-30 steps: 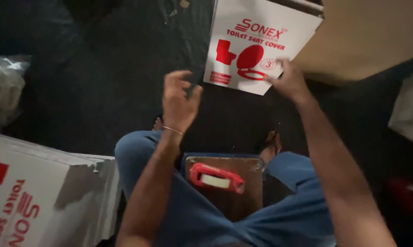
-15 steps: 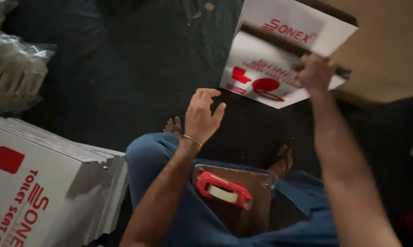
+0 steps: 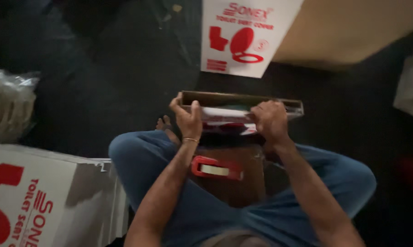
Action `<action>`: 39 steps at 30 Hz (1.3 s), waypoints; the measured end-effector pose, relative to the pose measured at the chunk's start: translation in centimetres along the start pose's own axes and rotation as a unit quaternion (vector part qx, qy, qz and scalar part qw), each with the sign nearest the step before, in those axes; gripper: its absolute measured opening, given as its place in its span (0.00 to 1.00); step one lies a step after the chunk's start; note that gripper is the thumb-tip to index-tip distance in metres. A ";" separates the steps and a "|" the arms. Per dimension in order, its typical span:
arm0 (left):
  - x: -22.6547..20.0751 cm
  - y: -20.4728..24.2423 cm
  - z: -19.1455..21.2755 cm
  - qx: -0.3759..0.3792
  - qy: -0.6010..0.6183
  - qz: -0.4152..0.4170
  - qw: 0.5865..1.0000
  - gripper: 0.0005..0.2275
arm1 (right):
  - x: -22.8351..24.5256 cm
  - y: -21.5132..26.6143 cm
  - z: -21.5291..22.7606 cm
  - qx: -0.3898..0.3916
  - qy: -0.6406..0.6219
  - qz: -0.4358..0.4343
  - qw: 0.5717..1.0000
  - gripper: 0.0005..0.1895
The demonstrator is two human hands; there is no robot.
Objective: The person removes blue toilet seat covers from plastic bags and places them into white cardboard boxes. They then fold the box flaps and seal them with tape using a handheld dispenser.
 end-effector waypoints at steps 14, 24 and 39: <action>5.7 -2.7 -0.6 0.081 0.107 -0.061 0.989 0.24 | -12.9 12.4 -6.9 -0.329 -0.421 -0.392 0.749 0.17; 6.9 -5.8 -1.5 0.032 0.109 0.032 0.993 0.23 | -14.2 8.5 -6.5 -0.276 -0.673 -0.387 0.566 0.20; 1.0 -6.2 -2.7 0.188 -0.371 -0.012 0.909 0.16 | -19.4 11.7 -9.0 -0.340 -0.381 -0.360 0.781 0.33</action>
Point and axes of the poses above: each hand's wrist, its own y-axis away from the middle knuckle, its own z-axis out of the back of the hand, x = y × z, the point moved 9 cm from there along -y, towards the middle knuckle, and after that the axes turned 4 degrees about z, right-handed, at the moved point
